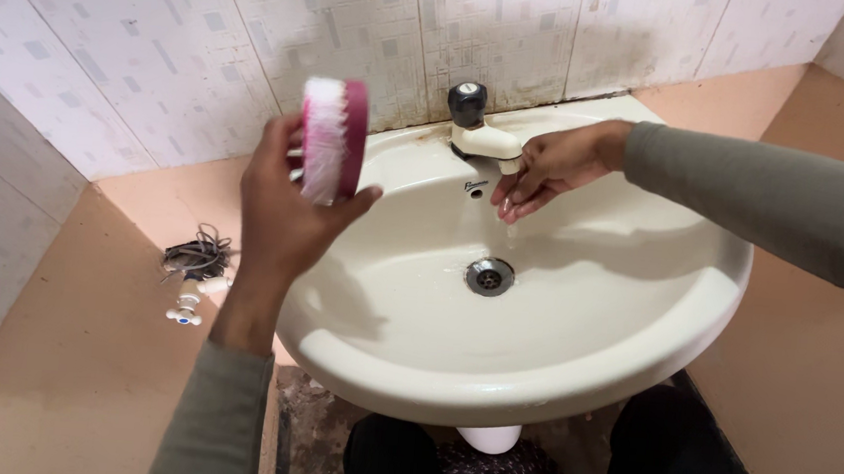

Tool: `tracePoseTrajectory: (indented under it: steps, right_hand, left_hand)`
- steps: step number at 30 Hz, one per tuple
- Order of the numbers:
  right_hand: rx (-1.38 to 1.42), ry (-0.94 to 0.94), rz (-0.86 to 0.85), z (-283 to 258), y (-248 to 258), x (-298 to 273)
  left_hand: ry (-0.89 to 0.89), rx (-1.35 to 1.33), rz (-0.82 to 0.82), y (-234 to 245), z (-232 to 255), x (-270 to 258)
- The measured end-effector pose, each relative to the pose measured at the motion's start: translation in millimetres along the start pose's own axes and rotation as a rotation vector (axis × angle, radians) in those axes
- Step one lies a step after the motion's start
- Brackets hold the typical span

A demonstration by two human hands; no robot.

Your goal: The person washes their hands under running water from a sink faucet. They then use a pink scrubbing brush to clean the sink basin, the faucet, and the surrounding tiled wall area. The person scrubs the surfaces repeatedly with the brush.

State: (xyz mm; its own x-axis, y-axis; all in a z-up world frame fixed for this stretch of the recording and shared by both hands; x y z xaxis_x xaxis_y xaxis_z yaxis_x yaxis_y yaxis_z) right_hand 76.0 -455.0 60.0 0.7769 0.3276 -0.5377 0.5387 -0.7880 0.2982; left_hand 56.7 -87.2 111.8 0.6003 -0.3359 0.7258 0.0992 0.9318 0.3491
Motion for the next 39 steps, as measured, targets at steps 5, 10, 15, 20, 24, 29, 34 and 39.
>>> tracePoseTrajectory:
  steps: [5, 10, 15, 20, 24, 29, 34, 39]
  right_hand:
    - [0.076, -0.045, -0.036, 8.1, -18.0, 12.5]
    - [0.086, -0.063, -0.142, 28.1, 5.8, 21.3]
    - [-0.092, -0.046, 0.114, 6.2, 79.4, -33.7]
    - [-0.327, -0.005, 0.545, -44.4, 98.6, -84.2]
    - [-0.652, -0.09, 0.649, -53.8, 94.0, -82.3]
    - [-0.785, -0.137, 0.606, -57.3, 83.4, -67.3]
    - [-0.452, -0.073, 0.246, -33.2, 22.2, -35.9]
    - [0.073, 0.049, 0.197, -5.6, -21.8, 5.0]
  left_hand:
    - [-0.047, 0.06, -0.035, -25.3, -0.9, 45.3]
    - [-0.056, 0.073, -0.022, -29.1, -6.3, 49.4]
    - [-0.069, 0.103, -0.008, -7.7, -9.6, 23.5]
    - [-0.017, 0.19, -0.014, -0.3, -10.5, 13.2]
    - [-0.001, 0.209, -0.005, -0.2, -9.6, 6.5]
    - [0.079, 0.193, 0.043, 9.8, -7.9, -1.8]
    - [0.078, 0.181, 0.064, 18.4, -6.9, -10.6]
    - [0.029, 0.232, 0.083, 24.3, -8.0, -18.6]
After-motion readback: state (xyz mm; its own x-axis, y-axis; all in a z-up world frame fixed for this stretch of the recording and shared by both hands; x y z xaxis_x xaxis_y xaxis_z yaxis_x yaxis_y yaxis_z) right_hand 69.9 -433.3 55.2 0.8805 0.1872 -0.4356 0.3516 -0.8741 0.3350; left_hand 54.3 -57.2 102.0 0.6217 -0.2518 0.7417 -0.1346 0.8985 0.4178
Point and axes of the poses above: each hand's wrist, its own x-axis towards the middle knuckle, its own y-axis out of the back of the hand, z = x × y, the point moved 1 cm from there along x, towards the middle knuckle, and after that the axes turned 10 degrees about -x, right-handed, at the moved point
